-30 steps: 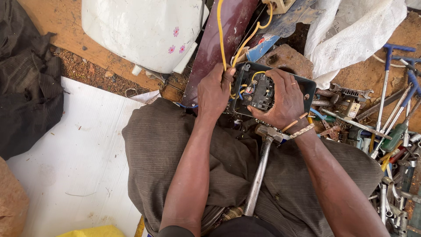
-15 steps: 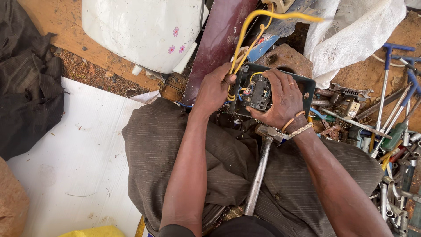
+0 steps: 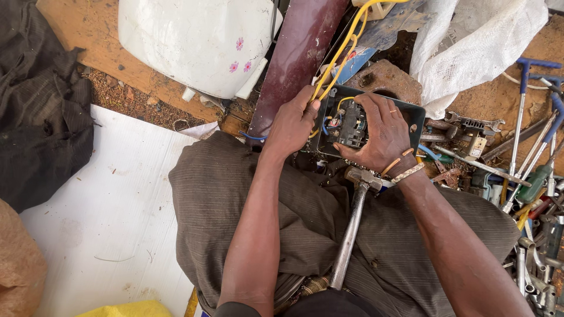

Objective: The person sits on the ground and uses a screwdriver to loosen screws on an electrical component, then uses pliers to remove a wire. They continue to adjust internal parts with the screwdriver and reposition the component.

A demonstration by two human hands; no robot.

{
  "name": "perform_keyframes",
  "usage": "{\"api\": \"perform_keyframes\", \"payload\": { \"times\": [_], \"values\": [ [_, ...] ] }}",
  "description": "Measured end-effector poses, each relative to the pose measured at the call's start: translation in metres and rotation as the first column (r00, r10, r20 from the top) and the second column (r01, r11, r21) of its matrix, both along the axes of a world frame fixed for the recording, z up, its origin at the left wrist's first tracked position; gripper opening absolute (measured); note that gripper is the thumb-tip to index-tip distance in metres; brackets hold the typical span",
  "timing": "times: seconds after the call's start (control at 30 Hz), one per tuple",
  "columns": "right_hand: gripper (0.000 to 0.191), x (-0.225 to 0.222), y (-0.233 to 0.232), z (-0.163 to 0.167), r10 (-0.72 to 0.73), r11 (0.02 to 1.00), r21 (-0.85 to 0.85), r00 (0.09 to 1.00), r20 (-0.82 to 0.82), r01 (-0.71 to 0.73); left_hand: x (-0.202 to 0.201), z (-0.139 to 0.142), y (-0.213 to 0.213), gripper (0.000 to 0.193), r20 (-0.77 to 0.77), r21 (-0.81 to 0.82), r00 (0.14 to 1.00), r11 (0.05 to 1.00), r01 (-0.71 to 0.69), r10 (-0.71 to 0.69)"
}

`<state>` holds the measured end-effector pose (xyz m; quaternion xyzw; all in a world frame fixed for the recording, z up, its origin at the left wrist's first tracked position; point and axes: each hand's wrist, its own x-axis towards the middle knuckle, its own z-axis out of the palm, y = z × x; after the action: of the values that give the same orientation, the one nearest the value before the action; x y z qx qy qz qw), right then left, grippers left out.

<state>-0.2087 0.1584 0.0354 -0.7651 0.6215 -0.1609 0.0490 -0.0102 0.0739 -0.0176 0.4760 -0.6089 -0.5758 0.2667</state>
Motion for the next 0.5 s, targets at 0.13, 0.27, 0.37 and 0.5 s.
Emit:
{"api": "perform_keyframes", "payload": {
  "times": [0.13,0.27,0.37,0.5],
  "values": [
    [0.097,0.001,0.001,0.002,-0.007,1.000,0.026,1.000,-0.008,0.007,-0.011,-0.001,0.010,0.016,0.064,-0.105,0.993,0.990,-0.090,0.097],
    [0.097,0.002,0.000,0.004,0.029,1.000,-0.001,0.999,-0.029,-0.029,-0.006,0.004,0.011,0.023,-0.034,-0.480,0.999,0.876,-0.048,0.037],
    [0.095,0.000,0.000,0.004,0.044,0.999,-0.006,0.999,0.001,-0.044,-0.005,0.006,0.021,0.026,0.051,-0.464,0.999,0.886,0.011,0.014],
    [0.096,-0.006,0.000,0.000,0.041,0.999,0.010,0.999,-0.007,-0.041,-0.013,-0.003,0.023,0.024,0.068,-0.320,0.993,0.945,-0.066,0.092]
  ]
}}
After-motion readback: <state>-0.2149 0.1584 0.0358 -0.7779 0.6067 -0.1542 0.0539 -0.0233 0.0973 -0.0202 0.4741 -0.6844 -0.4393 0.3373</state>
